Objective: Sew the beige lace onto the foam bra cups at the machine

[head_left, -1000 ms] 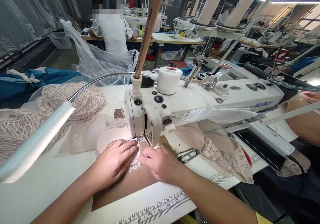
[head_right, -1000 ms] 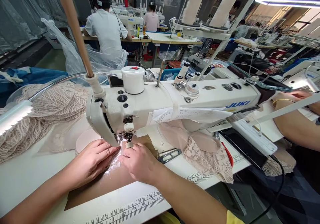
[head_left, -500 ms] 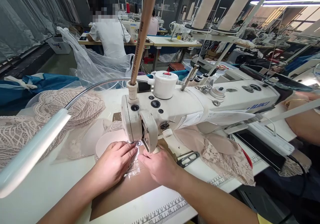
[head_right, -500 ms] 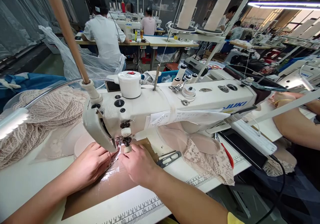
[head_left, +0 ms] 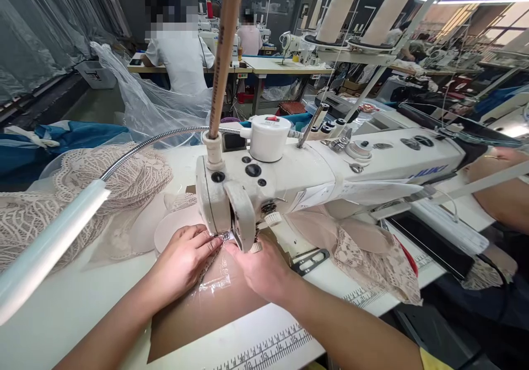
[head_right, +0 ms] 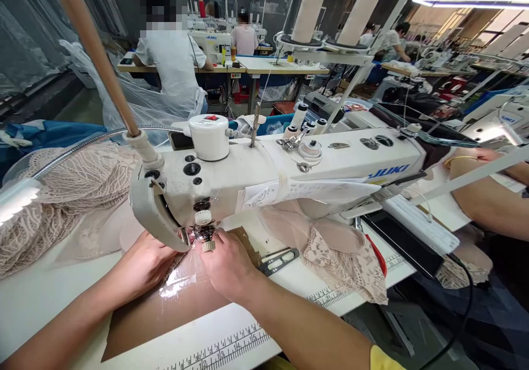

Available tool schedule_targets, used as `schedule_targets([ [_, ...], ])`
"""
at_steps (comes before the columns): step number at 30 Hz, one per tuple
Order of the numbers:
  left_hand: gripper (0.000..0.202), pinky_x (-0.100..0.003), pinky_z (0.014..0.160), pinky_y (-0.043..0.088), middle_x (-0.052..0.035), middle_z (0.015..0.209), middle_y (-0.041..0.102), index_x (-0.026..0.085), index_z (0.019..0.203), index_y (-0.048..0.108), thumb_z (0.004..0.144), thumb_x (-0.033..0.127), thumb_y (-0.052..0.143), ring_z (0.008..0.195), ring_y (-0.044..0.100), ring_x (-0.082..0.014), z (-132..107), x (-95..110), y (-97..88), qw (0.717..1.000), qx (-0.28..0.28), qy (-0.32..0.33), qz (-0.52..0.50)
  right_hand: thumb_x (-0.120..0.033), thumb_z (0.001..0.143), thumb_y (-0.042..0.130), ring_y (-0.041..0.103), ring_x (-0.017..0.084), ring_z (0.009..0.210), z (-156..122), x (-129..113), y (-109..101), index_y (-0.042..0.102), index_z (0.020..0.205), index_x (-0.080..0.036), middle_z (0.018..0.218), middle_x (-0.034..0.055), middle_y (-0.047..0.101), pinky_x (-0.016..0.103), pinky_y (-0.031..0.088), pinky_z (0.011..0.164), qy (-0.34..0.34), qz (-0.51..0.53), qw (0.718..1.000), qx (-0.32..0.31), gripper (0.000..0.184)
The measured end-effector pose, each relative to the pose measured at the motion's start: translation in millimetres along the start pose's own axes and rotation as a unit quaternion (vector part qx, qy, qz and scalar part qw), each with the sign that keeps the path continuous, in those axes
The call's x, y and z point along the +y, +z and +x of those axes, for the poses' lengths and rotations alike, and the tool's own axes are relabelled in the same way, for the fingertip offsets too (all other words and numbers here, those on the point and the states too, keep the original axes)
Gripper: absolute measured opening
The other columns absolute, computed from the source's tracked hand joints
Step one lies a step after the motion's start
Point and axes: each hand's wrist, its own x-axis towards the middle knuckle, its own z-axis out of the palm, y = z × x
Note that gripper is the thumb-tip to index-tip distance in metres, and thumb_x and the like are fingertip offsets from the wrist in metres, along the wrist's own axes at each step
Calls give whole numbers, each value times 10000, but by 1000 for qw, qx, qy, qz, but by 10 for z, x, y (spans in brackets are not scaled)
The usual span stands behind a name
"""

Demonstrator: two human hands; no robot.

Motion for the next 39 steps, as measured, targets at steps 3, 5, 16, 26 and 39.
schedule_targets([
  [3, 317, -389, 810, 418, -85, 1038, 672, 223, 1154, 622, 912, 122, 445, 959, 557, -244, -2, -18, 14, 1000, -1, -5, 5, -38, 748, 495, 522, 228, 865, -3, 11, -31, 606, 1131, -178, 967, 85, 643, 325, 402, 728, -32, 34, 999, -22, 423],
  [5, 327, -393, 810, 413, -84, 1033, 675, 221, 1167, 615, 912, 116, 439, 946, 560, -243, -4, -6, 13, 1000, -3, -10, 12, -38, 732, 501, 505, 212, 837, 3, 5, -64, 606, 1078, -192, 919, 55, 626, 315, 384, 711, -54, 53, 996, -44, 393],
  [16, 217, -382, 680, 427, -114, 915, 638, 178, 941, 648, 922, 270, 452, 899, 552, -291, -34, 132, -152, 989, -27, -79, 118, -93, 667, 506, 493, 135, 676, -147, 97, -37, 666, 796, -217, 735, -23, 612, 273, 362, 643, -214, 204, 953, -68, 240],
  [26, 249, -339, 694, 508, -118, 964, 634, 151, 1019, 639, 926, 203, 413, 842, 603, -231, -86, 336, -171, 997, -38, -70, 0, -65, 707, 448, 510, 139, 611, -112, 162, 36, 640, 710, -190, 644, -4, 613, 239, 382, 585, -51, 202, 978, 30, 230],
  [39, 329, -436, 776, 492, -139, 1181, 615, 155, 1184, 597, 886, 159, 457, 955, 545, -285, -64, 459, -35, 997, -44, -47, 44, -110, 748, 500, 410, 145, 619, -90, 115, -33, 603, 745, -196, 644, -9, 528, 267, 293, 589, -68, 118, 990, 25, 135],
])
